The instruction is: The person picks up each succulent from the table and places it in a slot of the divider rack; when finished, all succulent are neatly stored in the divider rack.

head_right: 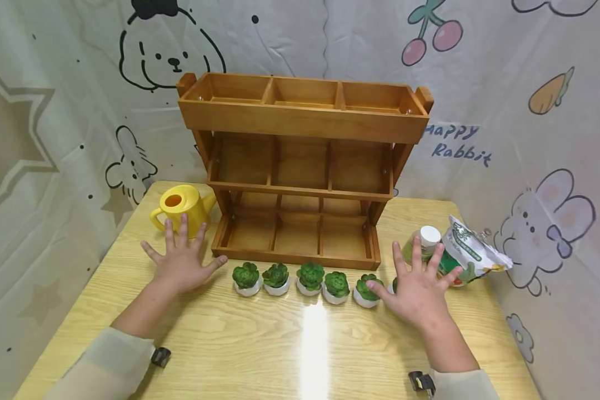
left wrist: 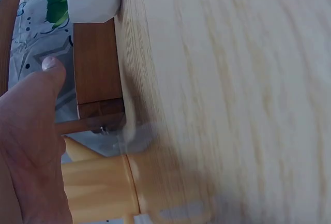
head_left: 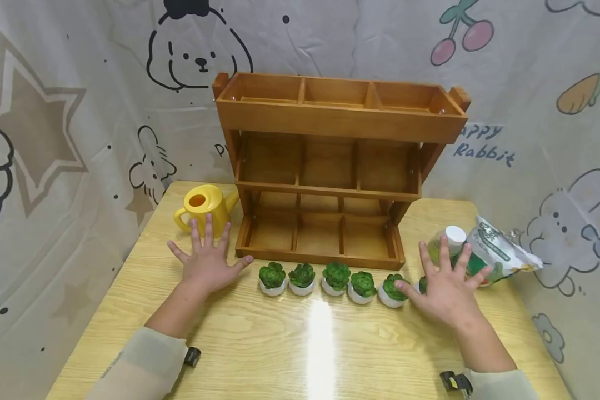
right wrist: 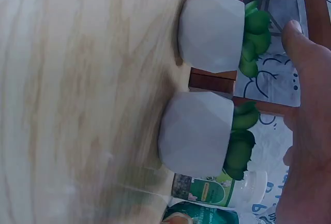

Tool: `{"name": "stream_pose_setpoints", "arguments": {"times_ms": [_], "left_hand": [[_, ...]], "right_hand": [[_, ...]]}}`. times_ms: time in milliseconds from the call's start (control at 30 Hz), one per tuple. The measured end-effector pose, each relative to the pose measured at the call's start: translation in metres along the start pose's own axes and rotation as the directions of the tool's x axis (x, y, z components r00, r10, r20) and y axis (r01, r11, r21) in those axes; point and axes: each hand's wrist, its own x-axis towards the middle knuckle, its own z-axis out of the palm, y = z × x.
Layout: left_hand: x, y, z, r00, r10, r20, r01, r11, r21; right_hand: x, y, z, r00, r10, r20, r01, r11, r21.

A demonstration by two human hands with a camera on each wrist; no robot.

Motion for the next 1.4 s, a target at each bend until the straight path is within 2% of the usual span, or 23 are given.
{"name": "stream_pose_setpoints", "arguments": {"times_ms": [100,233,333,433,600,767,967,1167,1400], "left_hand": [[0.002,0.0,-0.002,1.0,0.02,-0.002,-0.02,1.0,0.007],[0.006,-0.002,-0.001,0.999,0.044,0.002,-0.044,0.999,-0.019],[0.008,-0.005,0.002,0.998,0.055,-0.015,-0.056,0.994,-0.088],[0.01,-0.006,0.003,0.998,0.058,-0.036,-0.064,0.978,-0.201],[0.015,-0.006,0.005,0.998,0.052,-0.021,-0.056,0.919,-0.389],[0.018,-0.009,0.012,0.998,0.047,-0.038,-0.059,0.877,-0.476],[0.019,-0.015,0.022,0.997,0.038,-0.066,-0.067,0.855,-0.514],[0.019,-0.004,0.025,0.998,0.025,-0.061,-0.055,0.828,-0.558],[0.027,0.0,0.027,0.998,0.022,-0.058,-0.051,0.821,-0.568]], "right_hand": [[-0.003,0.003,-0.004,0.999,-0.032,0.012,0.032,0.998,0.046],[-0.009,0.011,-0.011,0.992,-0.114,0.049,0.104,0.98,0.169],[-0.011,0.015,-0.014,0.985,-0.155,0.07,0.135,0.964,0.23],[-0.012,0.019,-0.013,0.983,-0.167,0.072,0.144,0.956,0.258],[-0.014,0.027,-0.008,0.986,-0.142,0.09,0.105,0.938,0.33],[-0.014,0.034,-0.002,0.987,-0.11,0.117,0.056,0.919,0.391],[-0.013,0.039,0.011,0.986,-0.101,0.134,0.037,0.909,0.416],[-0.017,0.046,0.018,0.99,-0.083,0.117,0.029,0.914,0.405],[-0.015,0.049,0.019,0.993,-0.043,0.106,-0.001,0.922,0.388]]}}
